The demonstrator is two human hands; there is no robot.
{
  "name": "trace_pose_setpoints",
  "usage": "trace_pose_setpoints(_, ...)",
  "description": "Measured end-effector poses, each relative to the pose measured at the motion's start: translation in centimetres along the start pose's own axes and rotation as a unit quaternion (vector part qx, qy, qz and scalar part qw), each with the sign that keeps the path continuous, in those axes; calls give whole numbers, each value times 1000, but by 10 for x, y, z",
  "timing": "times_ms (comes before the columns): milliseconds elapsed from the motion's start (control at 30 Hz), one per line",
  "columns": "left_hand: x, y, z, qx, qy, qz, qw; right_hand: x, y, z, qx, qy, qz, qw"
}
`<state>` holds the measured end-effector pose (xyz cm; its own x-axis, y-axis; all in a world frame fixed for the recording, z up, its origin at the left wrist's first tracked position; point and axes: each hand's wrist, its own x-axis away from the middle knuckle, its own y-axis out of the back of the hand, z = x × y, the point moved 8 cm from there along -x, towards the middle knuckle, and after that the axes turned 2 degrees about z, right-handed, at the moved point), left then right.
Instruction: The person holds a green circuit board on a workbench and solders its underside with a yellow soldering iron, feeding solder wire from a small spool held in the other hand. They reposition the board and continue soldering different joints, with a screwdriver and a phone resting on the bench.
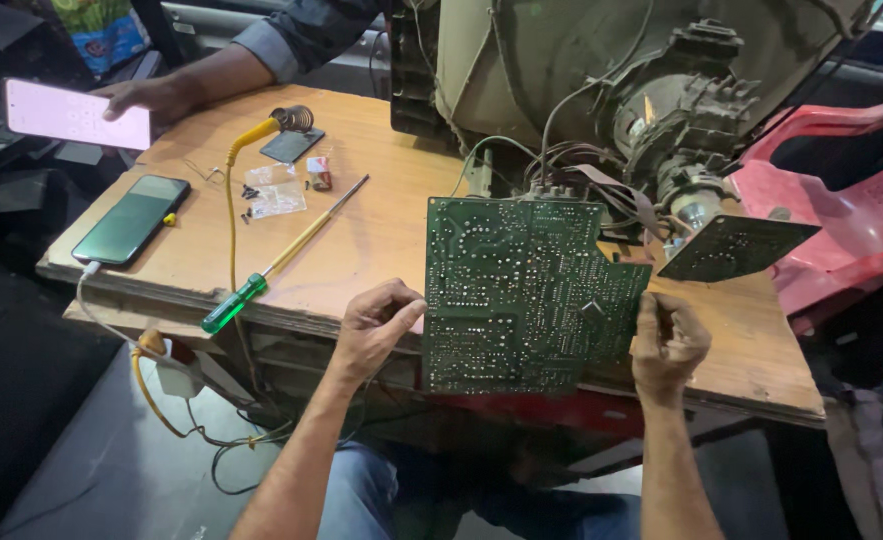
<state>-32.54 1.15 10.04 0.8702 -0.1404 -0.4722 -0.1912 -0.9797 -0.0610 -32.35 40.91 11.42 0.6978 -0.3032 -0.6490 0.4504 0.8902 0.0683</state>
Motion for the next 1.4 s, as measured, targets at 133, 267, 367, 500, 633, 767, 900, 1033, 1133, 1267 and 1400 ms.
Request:
trace_pose_setpoints(133, -9, -19, 9, 24, 5, -20, 1000, -10, 13, -6, 10, 34, -3, 999)
trace_pose_setpoints(267, -17, -26, 14, 23, 20, -25, 999, -13, 20, -9, 26, 43, -4, 999)
trace_pose_setpoints(367, -17, -31, 13, 29, 20, -28, 999, -10, 24, -5, 16, 37, -7, 999)
trace_pose_setpoints(500, -20, -31, 17, 72, 38, -27, 996, -8, 20, -2, -19, 22, -8, 1000)
trace_pose_setpoints(633, -12, -30, 18, 67, 42, -30, 996, -2, 22, -1, -26, -3, -14, 1000)
trace_pose_setpoints(767, -5, -35, 17, 76, 45, -29, 996, 2, 29, 8, -9, 28, -6, 1000)
trace_pose_setpoints(900, -3, -34, 15, 73, 38, -29, 996, 5, 31, 5, -12, 13, -18, 1000)
trace_pose_setpoints(1033, 2, -33, 16, 78, 45, -22, 996, 9, 32, 6, -26, 11, -24, 999)
trace_pose_setpoints(1133, 6, -32, 14, 59, 41, -32, 997, 11, 34, 8, -21, 5, -25, 999)
trace_pose_setpoints(1267, 9, -30, 13, 51, 48, -29, 997, 14, 33, 16, -12, 28, -25, 999)
trace_pose_setpoints(1400, 4, -29, 14, 47, 56, -29, 997, 9, 30, 16, -23, 28, -21, 999)
